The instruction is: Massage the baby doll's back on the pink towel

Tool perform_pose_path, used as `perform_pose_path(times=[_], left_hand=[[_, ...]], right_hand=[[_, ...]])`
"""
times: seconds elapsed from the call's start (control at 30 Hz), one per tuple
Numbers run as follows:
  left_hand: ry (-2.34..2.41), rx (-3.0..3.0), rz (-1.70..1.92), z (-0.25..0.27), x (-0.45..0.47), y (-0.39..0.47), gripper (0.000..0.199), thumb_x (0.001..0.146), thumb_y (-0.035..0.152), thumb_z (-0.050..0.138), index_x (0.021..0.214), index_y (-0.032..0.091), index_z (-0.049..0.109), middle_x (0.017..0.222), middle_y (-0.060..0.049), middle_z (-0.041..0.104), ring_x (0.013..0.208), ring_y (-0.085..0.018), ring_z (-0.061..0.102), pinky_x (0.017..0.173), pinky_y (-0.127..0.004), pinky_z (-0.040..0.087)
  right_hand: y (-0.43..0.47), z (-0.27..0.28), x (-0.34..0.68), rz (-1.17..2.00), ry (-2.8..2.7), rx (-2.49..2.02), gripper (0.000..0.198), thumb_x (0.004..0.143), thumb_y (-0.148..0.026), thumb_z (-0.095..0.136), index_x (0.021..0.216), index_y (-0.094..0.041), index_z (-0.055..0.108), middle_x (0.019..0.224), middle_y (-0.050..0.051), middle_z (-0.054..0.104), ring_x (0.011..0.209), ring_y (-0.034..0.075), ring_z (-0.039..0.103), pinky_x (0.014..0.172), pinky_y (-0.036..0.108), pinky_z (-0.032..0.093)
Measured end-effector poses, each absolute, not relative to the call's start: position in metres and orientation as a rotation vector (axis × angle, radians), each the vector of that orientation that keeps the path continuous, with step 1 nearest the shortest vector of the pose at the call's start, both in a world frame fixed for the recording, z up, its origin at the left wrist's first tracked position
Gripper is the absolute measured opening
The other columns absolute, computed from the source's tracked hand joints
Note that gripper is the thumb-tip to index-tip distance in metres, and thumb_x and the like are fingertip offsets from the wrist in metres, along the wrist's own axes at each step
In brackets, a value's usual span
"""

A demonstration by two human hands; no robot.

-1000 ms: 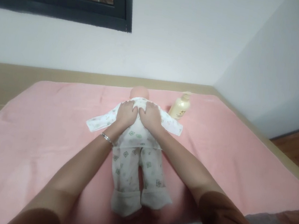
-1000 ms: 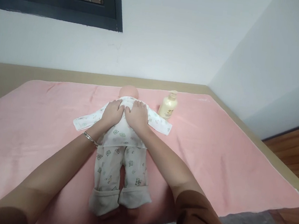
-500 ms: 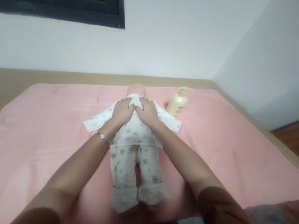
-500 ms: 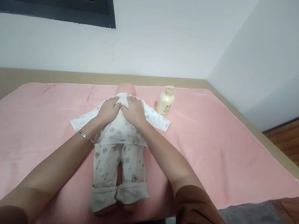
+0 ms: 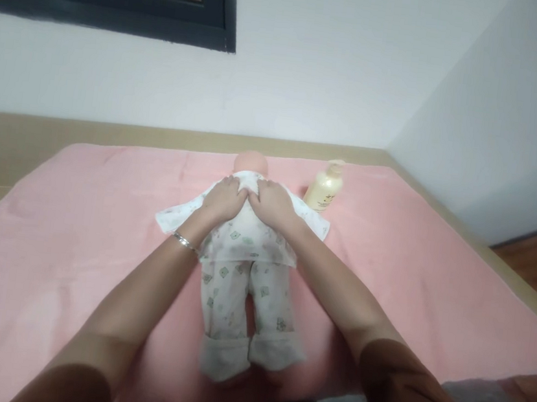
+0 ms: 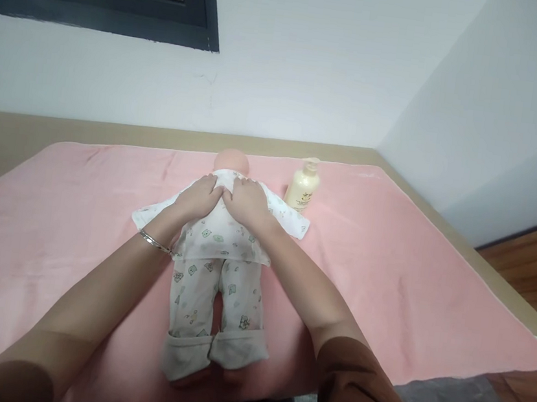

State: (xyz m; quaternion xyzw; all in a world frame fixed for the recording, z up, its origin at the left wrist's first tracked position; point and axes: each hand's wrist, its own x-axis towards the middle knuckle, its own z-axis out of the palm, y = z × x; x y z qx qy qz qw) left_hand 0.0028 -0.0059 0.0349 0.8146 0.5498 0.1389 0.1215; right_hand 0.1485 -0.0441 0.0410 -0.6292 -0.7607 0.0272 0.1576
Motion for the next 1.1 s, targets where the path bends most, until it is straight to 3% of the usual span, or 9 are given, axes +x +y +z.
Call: perform_pose_path(times=[0.2, 0.37, 0.53, 0.9, 1.0, 1.1], left_hand=[[1.683, 2.412, 0.489, 0.028, 0.005, -0.005, 0.048, 0.099, 0.034, 0.029, 0.125, 0.007, 0.059, 0.131, -0.02, 0.064, 0.124, -0.031, 0.058, 0.11, -0.043, 0.043], [1.766, 2.45, 0.476, 0.033, 0.02, -0.027, 0.042, 0.099, 0.029, 0.033, 0.119, 0.007, 0.063, 0.128, -0.022, 0.065, 0.126, -0.032, 0.058, 0.108, -0.044, 0.045], [1.752, 2.379, 0.444, 0.04, 0.028, -0.04, 0.037, 0.097, 0.02, 0.035, 0.117, 0.012, 0.065, 0.135, -0.019, 0.061, 0.127, -0.03, 0.058, 0.105, -0.04, 0.048], [1.787, 2.274, 0.571, 0.023, 0.007, -0.002, 0.043, 0.097, 0.032, 0.032, 0.113, 0.012, 0.066, 0.12, -0.018, 0.069, 0.114, -0.032, 0.064, 0.099, -0.043, 0.051], [1.795, 2.374, 0.582, 0.02, 0.011, -0.006, 0.042, 0.097, 0.028, 0.03, 0.11, 0.011, 0.067, 0.118, -0.019, 0.07, 0.113, -0.032, 0.064, 0.1, -0.044, 0.049], [1.827, 2.508, 0.581, 0.018, 0.018, -0.013, 0.044, 0.098, 0.023, 0.027, 0.113, 0.009, 0.066, 0.12, -0.02, 0.068, 0.117, -0.032, 0.061, 0.106, -0.045, 0.045]], right_hand=[[-0.048, 0.041, 0.146, 0.083, -2.15, -1.825, 0.036, 0.1, -0.027, 0.034, 0.114, -0.009, 0.063, 0.12, 0.02, 0.068, 0.113, 0.031, 0.063, 0.096, 0.04, 0.047], [-0.022, 0.023, 0.167, 0.242, -2.084, -1.683, 0.042, 0.097, -0.036, 0.04, 0.126, -0.009, 0.056, 0.138, 0.019, 0.059, 0.128, 0.031, 0.053, 0.109, 0.043, 0.041], [-0.016, 0.019, 0.171, 0.275, -2.082, -1.722, 0.048, 0.096, -0.037, 0.038, 0.128, -0.006, 0.054, 0.136, 0.022, 0.058, 0.126, 0.033, 0.052, 0.108, 0.048, 0.041], [-0.052, 0.032, 0.136, -0.103, -2.176, -1.962, 0.057, 0.103, -0.035, 0.032, 0.135, 0.008, 0.052, 0.135, 0.033, 0.058, 0.127, 0.039, 0.055, 0.109, 0.049, 0.04], [-0.051, 0.033, 0.135, -0.029, -2.165, -1.875, 0.048, 0.101, -0.026, 0.033, 0.132, 0.001, 0.058, 0.134, 0.027, 0.062, 0.126, 0.035, 0.056, 0.108, 0.044, 0.044], [-0.037, 0.028, 0.143, 0.118, -2.143, -1.738, 0.05, 0.1, -0.022, 0.033, 0.141, -0.004, 0.053, 0.146, 0.019, 0.055, 0.138, 0.03, 0.048, 0.116, 0.04, 0.039]])
